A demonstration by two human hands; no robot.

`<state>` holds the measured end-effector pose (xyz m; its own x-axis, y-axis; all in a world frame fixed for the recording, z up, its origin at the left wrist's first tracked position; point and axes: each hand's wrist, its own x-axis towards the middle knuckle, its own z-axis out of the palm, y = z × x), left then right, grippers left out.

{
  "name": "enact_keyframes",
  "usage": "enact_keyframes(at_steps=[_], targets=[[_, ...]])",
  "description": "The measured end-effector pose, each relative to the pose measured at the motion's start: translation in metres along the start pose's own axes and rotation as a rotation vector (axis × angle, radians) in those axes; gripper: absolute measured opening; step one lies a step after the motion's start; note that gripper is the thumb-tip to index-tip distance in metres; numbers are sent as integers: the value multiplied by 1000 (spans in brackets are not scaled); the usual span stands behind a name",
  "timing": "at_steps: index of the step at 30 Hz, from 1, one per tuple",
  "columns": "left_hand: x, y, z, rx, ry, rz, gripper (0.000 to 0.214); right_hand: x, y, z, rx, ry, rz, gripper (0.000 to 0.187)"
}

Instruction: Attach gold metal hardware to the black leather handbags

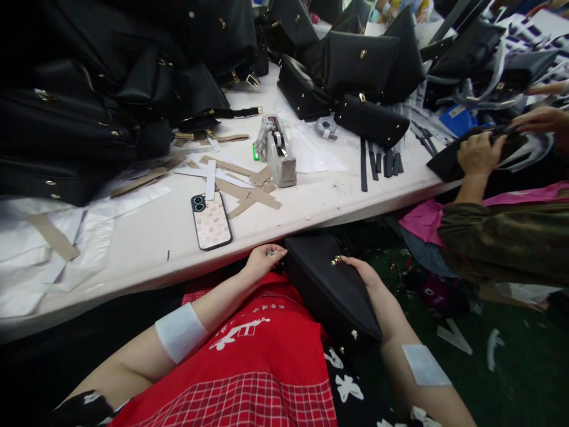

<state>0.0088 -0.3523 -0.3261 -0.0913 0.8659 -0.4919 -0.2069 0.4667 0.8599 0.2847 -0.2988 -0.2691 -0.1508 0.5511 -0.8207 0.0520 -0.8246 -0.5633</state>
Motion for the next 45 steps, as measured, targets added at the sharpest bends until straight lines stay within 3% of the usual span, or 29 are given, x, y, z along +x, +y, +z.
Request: enact_keyframes(at_steps=[5,10,15,23,35,41,45], targets=[[-6,16,-3,-4,-89,-10,34,-5,-4,6,48,40,45,20],[-39,31,-22,-96,-367,21,29,-10,-1,4,151,82,72,20],[-40,18,-41,-150,-221,-39,28,-5,5,2,195,94,74,22],[-9,-10,-31,-59,-178,-58,25,4,6,1,155,47,52,20],[1,-21,-28,302,-139,130,18,8,9,3,176,59,42,17],[5,-20,-25,391,-181,215,11,5,8,5,181,65,62,17],[-9,-20,-30,373,-269,211,8,5,9,5,157,67,45,18]])
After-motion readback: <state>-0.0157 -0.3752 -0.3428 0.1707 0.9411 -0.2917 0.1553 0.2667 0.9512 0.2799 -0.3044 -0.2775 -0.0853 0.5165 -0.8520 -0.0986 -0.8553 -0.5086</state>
